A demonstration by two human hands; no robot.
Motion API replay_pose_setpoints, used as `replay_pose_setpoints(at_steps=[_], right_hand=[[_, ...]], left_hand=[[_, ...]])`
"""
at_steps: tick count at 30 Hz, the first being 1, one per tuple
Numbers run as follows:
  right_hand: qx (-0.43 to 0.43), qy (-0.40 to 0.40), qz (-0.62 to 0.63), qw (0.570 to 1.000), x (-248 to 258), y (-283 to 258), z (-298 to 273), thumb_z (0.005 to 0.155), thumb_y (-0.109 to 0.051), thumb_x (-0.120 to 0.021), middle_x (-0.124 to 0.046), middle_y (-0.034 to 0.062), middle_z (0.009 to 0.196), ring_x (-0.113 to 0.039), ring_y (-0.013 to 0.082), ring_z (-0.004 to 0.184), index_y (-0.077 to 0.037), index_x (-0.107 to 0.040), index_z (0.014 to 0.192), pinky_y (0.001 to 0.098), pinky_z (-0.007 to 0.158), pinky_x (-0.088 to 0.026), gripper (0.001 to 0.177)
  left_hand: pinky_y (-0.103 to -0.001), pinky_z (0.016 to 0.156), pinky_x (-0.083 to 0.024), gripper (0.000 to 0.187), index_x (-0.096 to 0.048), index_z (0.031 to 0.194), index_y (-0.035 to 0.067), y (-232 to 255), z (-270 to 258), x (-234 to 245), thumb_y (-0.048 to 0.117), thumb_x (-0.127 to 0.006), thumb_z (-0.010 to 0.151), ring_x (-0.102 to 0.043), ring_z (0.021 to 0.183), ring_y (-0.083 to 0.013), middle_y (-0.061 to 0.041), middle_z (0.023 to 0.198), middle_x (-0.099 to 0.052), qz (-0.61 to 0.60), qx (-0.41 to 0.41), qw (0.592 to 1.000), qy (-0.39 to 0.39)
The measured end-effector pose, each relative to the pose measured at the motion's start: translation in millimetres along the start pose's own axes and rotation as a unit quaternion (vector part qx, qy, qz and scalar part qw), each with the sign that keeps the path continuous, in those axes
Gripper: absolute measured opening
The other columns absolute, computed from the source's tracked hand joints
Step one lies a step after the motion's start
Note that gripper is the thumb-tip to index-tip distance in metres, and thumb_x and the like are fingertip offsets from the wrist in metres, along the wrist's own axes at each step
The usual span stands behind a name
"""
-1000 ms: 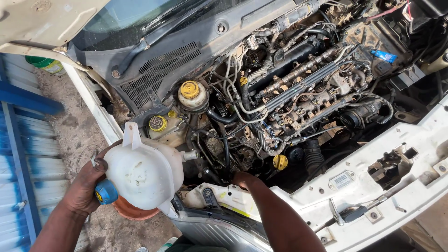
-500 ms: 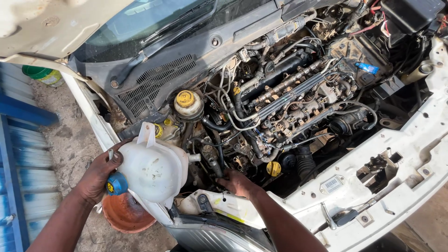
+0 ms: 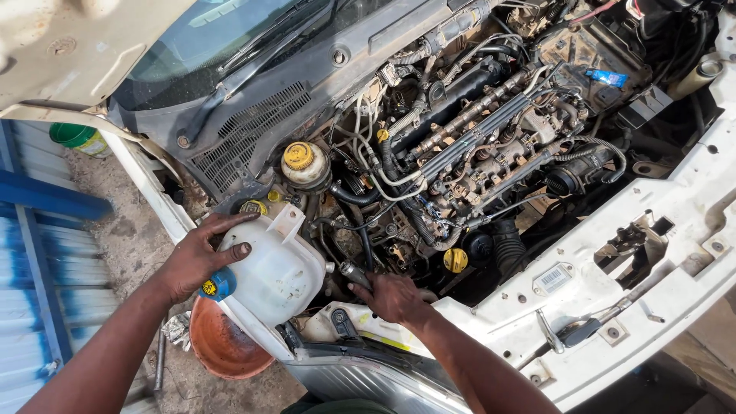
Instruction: The recorder is working on a car engine, connecting hoses and reservoir tanks.
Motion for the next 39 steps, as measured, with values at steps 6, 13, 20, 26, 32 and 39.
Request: replay_pose_setpoints(at_steps=[6, 13, 20, 26, 32, 39], right_hand=[[0.026, 0.03, -0.002, 0.999, 0, -2, -5, 0.102, -0.064, -0.038, -0.07, 0.0179, 0.074, -0.071, 0.0339, 0.078, -0.009, -0.067, 0.12, 0.051, 0.083, -0.056, 0.064], [0.239, 0.327, 0.049, 0.913, -12, 21, -33, 0.098, -0.042, -0.067, -0.069, 0.0144, 0.075, -0.069, 0.0315, 0.067, -0.001, -0.067, 0.105, 0.0433, 0.066, -0.056, 0.041], [0.277, 0.341, 0.063, 0.896, -26, 30, -51, 0.093, -0.039, -0.071, -0.066, 0.0123, 0.071, -0.062, 0.0313, 0.063, 0.001, -0.066, 0.101, 0.0465, 0.061, -0.051, 0.041], [0.071, 0.147, 0.066, 0.984, -4, -3, -29, 0.096, -0.049, -0.061, -0.069, 0.0165, 0.065, -0.069, 0.0315, 0.057, -0.008, -0.069, 0.111, 0.0439, 0.061, -0.059, 0.044], [0.019, 0.064, -0.015, 0.998, 11, -17, -25, 0.101, -0.057, -0.049, -0.072, 0.0194, 0.074, -0.073, 0.0356, 0.066, -0.01, -0.067, 0.119, 0.0487, 0.064, -0.059, 0.053], [0.015, 0.039, -0.018, 0.999, 2, -10, -18, 0.102, -0.059, -0.045, -0.072, 0.0202, 0.076, -0.073, 0.0366, 0.075, -0.008, -0.066, 0.122, 0.051, 0.076, -0.057, 0.059]], left_hand=[[-0.044, 0.119, -0.039, 0.067, -0.062, 0.141, 0.03, 8, -1, -7, 0.03, -0.077, 0.076, -0.051, 0.136, -0.0215, -0.002, 0.143, -0.056, 0.018, -0.008, 1.0, 0.0], [-0.044, 0.117, -0.043, 0.072, -0.063, 0.143, 0.026, 4, -18, 8, 0.029, -0.078, 0.072, -0.057, 0.131, -0.0242, -0.006, 0.137, -0.059, -0.005, -0.021, 1.0, 0.008], [-0.044, 0.115, -0.041, 0.071, -0.061, 0.144, 0.018, -36, -47, 5, 0.034, -0.077, 0.077, -0.055, 0.133, -0.0269, -0.006, 0.142, -0.059, -0.137, -0.006, 0.99, 0.044], [-0.041, 0.113, -0.045, 0.067, -0.063, 0.142, 0.018, -39, -53, 6, 0.029, -0.076, 0.077, -0.058, 0.13, -0.0257, -0.006, 0.14, -0.061, -0.125, -0.01, 0.991, 0.052], [-0.041, 0.112, -0.049, 0.063, -0.063, 0.14, 0.02, -17, -38, -4, 0.018, -0.076, 0.078, -0.058, 0.13, -0.0211, -0.003, 0.141, -0.056, -0.102, -0.001, 0.994, 0.031], [-0.04, 0.114, -0.043, 0.073, -0.063, 0.139, 0.023, 5, -24, -12, 0.02, -0.084, 0.069, -0.053, 0.133, -0.0201, -0.002, 0.139, -0.056, 0.048, -0.059, 0.997, 0.017]])
Point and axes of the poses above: each hand's wrist, its own z-axis towards the middle knuckle, its own x-axis out of the back of the hand, y = z × x, the point moved 4 cm from there along z, towards the middle knuckle
